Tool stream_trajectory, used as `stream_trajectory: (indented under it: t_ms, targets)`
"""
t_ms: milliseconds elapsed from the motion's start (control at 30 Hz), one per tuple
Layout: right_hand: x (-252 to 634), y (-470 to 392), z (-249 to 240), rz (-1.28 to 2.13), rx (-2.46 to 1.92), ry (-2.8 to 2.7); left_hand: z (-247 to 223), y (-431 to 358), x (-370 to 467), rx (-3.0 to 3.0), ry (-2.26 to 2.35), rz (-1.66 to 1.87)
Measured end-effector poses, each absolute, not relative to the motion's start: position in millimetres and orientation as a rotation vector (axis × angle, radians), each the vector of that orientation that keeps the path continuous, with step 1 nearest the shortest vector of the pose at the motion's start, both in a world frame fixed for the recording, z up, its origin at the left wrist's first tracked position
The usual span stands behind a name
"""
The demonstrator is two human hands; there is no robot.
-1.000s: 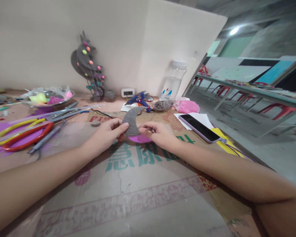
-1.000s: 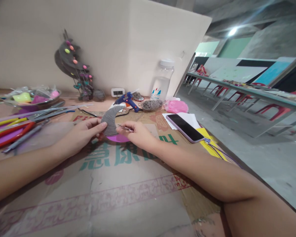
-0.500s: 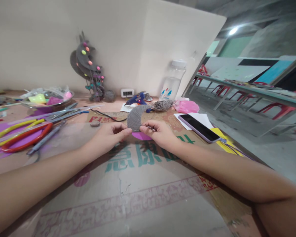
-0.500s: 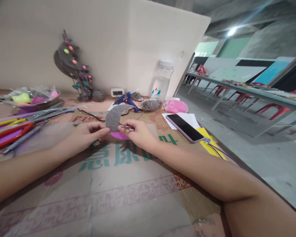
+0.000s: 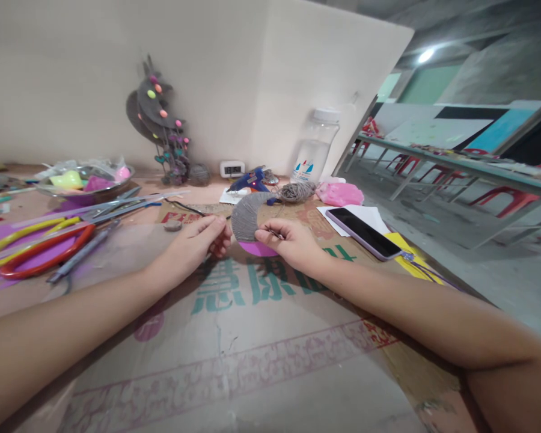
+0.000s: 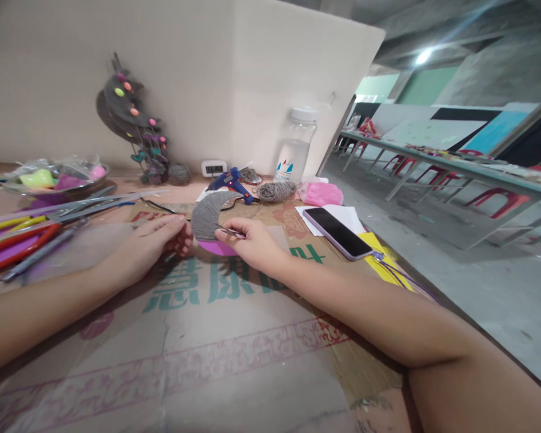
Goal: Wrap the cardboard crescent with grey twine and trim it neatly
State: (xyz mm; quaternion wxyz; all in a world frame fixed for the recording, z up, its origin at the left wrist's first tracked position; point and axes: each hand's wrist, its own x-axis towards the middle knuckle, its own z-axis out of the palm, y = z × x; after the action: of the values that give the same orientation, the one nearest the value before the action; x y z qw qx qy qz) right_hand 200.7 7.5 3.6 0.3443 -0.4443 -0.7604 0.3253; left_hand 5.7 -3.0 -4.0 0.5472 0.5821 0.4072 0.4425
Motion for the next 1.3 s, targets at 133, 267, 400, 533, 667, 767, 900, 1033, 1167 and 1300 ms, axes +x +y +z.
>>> stream_trajectory:
  t_ms: [133, 267, 400, 533, 667, 767, 900, 1033, 1167, 1300]
  targets:
    - [200.6, 8.7, 1.5, 0.91, -1.111, -2.045, -4.1, -1.8, 2.8, 1.514, 1.026, 1.056]
    - [199.2, 8.0, 0.7, 0.933, -1.098, -2.074, -6.8, 1.5, -0.5, 1.546, 1.089, 1.026]
    - [202.4, 7.3, 1.3, 0.652, -1.096, -2.002, -6.9, 2.5, -0.2, 1.479, 1.094, 1.039]
    - [211.3, 7.8, 1.2, 0.363, -1.068, -2.121, -3.9, 1.5, 1.8, 1.435, 1.12, 1.033]
    - [214.9, 5.3, 1.3, 0.051, -1.013, -2.338, -4.8, 2.5, 1.7, 1.406, 1.088, 1.036]
    - [213.1, 2.3, 1.1, -0.136, -0.953, -2.461, -8.3, 4.4, 0.5, 1.423, 1.046, 1.054]
    - [211.8, 2.0, 0.1, -0.196, -1.022, -2.488, -9.9, 5.1, -0.2, 1.421, 1.024, 1.051]
    - [213.0, 4.6, -1.3, -0.202, -1.061, -2.502, -7.6, 4.3, 0.5, 1.385, 1.036, 1.044]
    - [213.6, 5.4, -1.8, -0.221, -1.031, -2.51, -5.3, 3.4, 1.5, 1.37, 1.043, 1.052]
    - [213.3, 4.3, -0.5, -0.199, -1.031, -2.506, -3.2, 2.5, 2.4, 1.344, 1.046, 1.039]
